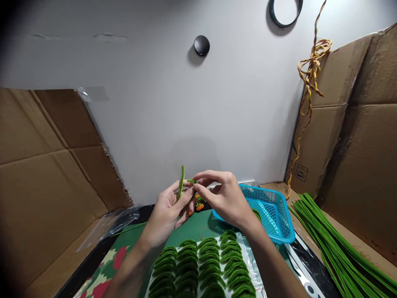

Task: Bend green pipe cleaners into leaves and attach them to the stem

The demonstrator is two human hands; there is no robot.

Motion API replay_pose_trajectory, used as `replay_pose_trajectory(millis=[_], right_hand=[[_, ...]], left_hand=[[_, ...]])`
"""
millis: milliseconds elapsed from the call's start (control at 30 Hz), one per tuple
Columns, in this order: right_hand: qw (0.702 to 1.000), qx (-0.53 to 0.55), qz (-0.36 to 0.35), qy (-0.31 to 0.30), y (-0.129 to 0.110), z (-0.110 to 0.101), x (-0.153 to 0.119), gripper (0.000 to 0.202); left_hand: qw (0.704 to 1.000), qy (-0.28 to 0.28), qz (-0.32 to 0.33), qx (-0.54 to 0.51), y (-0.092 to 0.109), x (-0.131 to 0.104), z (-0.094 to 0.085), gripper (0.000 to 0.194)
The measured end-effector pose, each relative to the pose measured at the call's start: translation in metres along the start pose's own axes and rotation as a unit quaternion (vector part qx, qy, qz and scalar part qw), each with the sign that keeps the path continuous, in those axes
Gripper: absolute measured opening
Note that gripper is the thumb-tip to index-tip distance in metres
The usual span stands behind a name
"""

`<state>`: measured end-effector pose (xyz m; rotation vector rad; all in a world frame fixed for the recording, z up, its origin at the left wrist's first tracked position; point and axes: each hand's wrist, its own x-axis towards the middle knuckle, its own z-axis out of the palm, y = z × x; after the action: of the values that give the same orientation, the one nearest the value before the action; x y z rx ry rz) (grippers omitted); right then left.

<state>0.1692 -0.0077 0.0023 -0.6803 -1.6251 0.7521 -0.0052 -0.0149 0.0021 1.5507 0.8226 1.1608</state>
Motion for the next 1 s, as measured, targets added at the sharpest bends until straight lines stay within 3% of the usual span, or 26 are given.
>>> replay_pose_trajectory(millis=[167,400,500,600,733,867,1000], right_hand=[[0.996,-0.059,-0.064,0.021,-0.001,-0.0032,-0.0028,0.013],[0.993,-0.087,-0.074,0.025,-0.0037,-0.0041,-0.0046,0.019],[0.997,-0.063,-0.039,0.01,-0.008,-0.0051,-0.0046,0.02],[0.999,0.008,0.04,-0.004,-0.0089,-0.0052,-0.0033,0.024],[0.986,0.115,0.121,0.015,-0.0051,-0.0026,-0.0008,0.035],[0.974,0.19,0.12,0.022,-0.0027,0.0007,0.0003,0.036],[0.979,0.174,0.104,0.003,-0.0049,-0.0006,0.0,0.035]], left_hand=[[0.998,0.01,0.01,0.058,0.0024,-0.0022,-0.0056,0.041],[0.997,-0.026,0.017,0.068,0.0025,-0.004,-0.003,0.032],[0.997,-0.029,0.02,0.071,0.0037,-0.0053,-0.0027,0.031],[0.993,-0.018,0.045,0.104,0.0058,-0.0074,-0.0028,0.034],[0.993,-0.013,0.059,0.099,0.0062,-0.0094,-0.0005,0.031],[0.999,-0.034,0.031,0.021,0.005,-0.0093,0.0019,0.031],[0.998,-0.059,-0.014,-0.031,0.0069,-0.0086,0.0015,0.033]])
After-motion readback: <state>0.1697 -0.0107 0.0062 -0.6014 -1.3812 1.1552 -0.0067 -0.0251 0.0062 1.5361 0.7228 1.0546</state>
